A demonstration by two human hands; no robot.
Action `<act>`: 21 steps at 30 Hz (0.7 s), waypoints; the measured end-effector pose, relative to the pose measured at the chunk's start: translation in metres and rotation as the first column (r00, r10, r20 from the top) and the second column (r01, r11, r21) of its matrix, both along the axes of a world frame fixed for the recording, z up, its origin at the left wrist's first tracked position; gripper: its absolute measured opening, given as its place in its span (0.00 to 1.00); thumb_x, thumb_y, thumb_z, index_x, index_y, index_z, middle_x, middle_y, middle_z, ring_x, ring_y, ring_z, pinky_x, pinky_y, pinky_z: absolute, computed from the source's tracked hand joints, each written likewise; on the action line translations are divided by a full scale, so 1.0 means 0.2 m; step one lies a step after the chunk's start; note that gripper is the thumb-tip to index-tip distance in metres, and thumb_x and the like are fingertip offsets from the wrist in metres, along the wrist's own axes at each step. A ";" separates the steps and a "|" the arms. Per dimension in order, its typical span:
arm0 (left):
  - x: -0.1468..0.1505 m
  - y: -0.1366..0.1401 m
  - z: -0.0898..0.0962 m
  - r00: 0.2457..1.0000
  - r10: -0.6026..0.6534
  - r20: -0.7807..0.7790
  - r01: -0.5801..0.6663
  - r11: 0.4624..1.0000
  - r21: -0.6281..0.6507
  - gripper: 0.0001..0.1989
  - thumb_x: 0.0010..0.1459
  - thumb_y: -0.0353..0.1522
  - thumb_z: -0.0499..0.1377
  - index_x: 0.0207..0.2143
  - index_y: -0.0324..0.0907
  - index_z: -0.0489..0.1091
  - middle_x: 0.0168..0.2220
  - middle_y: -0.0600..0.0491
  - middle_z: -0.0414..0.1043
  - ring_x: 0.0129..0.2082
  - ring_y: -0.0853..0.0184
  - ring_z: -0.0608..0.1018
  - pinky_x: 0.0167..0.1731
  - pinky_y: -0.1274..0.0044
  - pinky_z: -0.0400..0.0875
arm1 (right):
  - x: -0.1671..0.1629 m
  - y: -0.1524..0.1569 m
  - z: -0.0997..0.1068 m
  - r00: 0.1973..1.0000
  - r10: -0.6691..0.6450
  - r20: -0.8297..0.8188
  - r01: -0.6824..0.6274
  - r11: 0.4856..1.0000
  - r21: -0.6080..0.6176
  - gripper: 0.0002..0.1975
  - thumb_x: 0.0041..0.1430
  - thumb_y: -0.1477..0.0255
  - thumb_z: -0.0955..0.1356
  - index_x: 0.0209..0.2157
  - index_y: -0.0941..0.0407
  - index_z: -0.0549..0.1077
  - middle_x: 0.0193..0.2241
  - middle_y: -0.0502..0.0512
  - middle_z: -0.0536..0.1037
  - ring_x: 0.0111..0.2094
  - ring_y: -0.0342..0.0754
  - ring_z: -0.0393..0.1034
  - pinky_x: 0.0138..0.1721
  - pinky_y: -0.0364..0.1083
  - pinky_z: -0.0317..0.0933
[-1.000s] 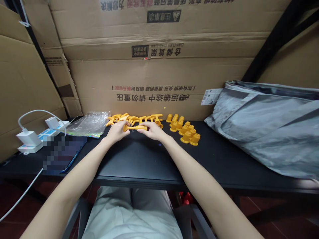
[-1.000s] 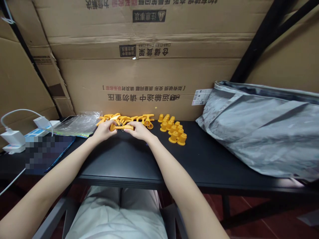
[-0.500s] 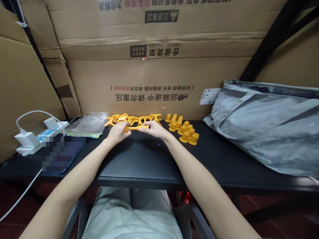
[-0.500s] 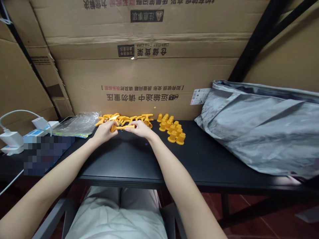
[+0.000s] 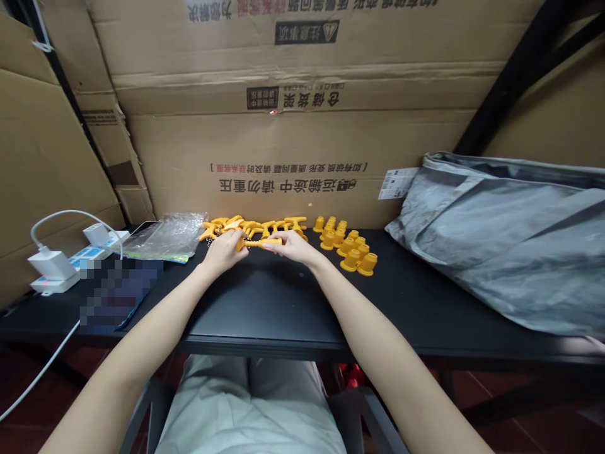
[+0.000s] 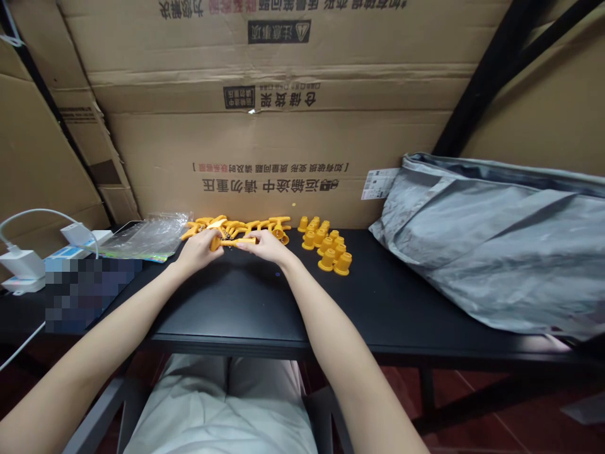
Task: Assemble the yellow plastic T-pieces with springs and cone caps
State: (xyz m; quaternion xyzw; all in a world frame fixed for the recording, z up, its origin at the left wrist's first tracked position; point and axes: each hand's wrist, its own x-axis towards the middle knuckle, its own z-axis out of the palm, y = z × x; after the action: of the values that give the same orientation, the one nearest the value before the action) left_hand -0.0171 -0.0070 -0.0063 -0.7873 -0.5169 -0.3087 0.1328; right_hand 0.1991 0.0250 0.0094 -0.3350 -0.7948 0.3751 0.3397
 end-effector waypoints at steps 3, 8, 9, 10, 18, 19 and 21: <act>0.00 0.00 0.01 1.000 0.005 0.005 -0.005 1.000 -0.026 0.10 0.52 0.27 0.58 0.38 0.41 0.67 0.40 0.47 0.75 0.41 0.61 0.77 0.44 0.72 0.70 | -0.02 0.02 -0.04 1.000 -0.018 -0.023 0.018 1.000 0.009 0.23 0.45 0.52 0.72 0.31 0.59 0.74 0.22 0.48 0.70 0.22 0.41 0.61 0.24 0.42 0.54; 0.00 -0.01 0.02 0.999 0.017 0.041 -0.013 0.996 -0.084 0.11 0.52 0.28 0.58 0.40 0.41 0.67 0.41 0.47 0.75 0.42 0.61 0.77 0.43 0.72 0.70 | -0.02 0.05 -0.08 0.997 -0.033 -0.076 0.036 0.999 0.036 0.23 0.46 0.53 0.71 0.34 0.58 0.72 0.26 0.50 0.73 0.26 0.43 0.66 0.30 0.44 0.61; 0.00 -0.01 0.02 0.999 0.020 0.045 -0.016 0.996 -0.091 0.11 0.52 0.28 0.58 0.40 0.41 0.67 0.42 0.47 0.75 0.42 0.61 0.77 0.43 0.72 0.70 | -0.02 0.05 -0.08 0.996 -0.029 -0.082 0.032 0.998 0.044 0.22 0.47 0.54 0.72 0.35 0.58 0.72 0.27 0.51 0.74 0.27 0.44 0.67 0.31 0.44 0.62; 0.00 -0.01 0.02 0.999 0.022 0.048 -0.017 0.995 -0.096 0.11 0.52 0.28 0.58 0.40 0.41 0.67 0.42 0.48 0.76 0.42 0.61 0.78 0.43 0.72 0.70 | -0.02 0.05 -0.09 0.996 -0.023 -0.085 0.027 0.998 0.052 0.22 0.47 0.55 0.72 0.36 0.58 0.72 0.28 0.51 0.74 0.28 0.45 0.68 0.32 0.45 0.63; -0.02 0.00 0.02 0.998 0.051 0.045 -0.044 0.990 -0.131 0.12 0.53 0.29 0.58 0.42 0.42 0.68 0.42 0.49 0.76 0.43 0.60 0.77 0.44 0.71 0.70 | 0.00 0.08 -0.10 0.987 -0.006 -0.163 -0.002 0.999 -0.050 0.21 0.47 0.61 0.74 0.40 0.56 0.70 0.33 0.53 0.77 0.33 0.48 0.73 0.40 0.51 0.69; -0.03 0.01 0.01 0.997 0.061 0.046 -0.054 0.988 -0.144 0.12 0.53 0.29 0.57 0.42 0.42 0.68 0.42 0.49 0.76 0.43 0.60 0.77 0.44 0.71 0.71 | 0.01 0.09 -0.10 0.985 -0.015 -0.175 0.001 0.997 -0.078 0.21 0.48 0.62 0.74 0.41 0.56 0.70 0.33 0.54 0.77 0.32 0.48 0.74 0.40 0.51 0.69; -0.04 0.02 0.00 0.996 0.068 0.056 -0.057 0.983 -0.173 0.14 0.55 0.31 0.57 0.45 0.42 0.68 0.43 0.48 0.75 0.43 0.60 0.77 0.45 0.70 0.71 | 0.02 0.10 -0.10 0.981 -0.031 -0.192 0.008 0.992 -0.122 0.20 0.48 0.63 0.74 0.41 0.56 0.71 0.34 0.54 0.77 0.31 0.48 0.75 0.38 0.51 0.70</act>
State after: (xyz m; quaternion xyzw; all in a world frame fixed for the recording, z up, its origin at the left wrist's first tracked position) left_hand -0.0254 -0.0038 -0.0054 -0.7693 -0.5698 -0.2830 0.0584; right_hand 0.2035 0.0444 -0.0102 -0.3249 -0.7305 0.4498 0.3981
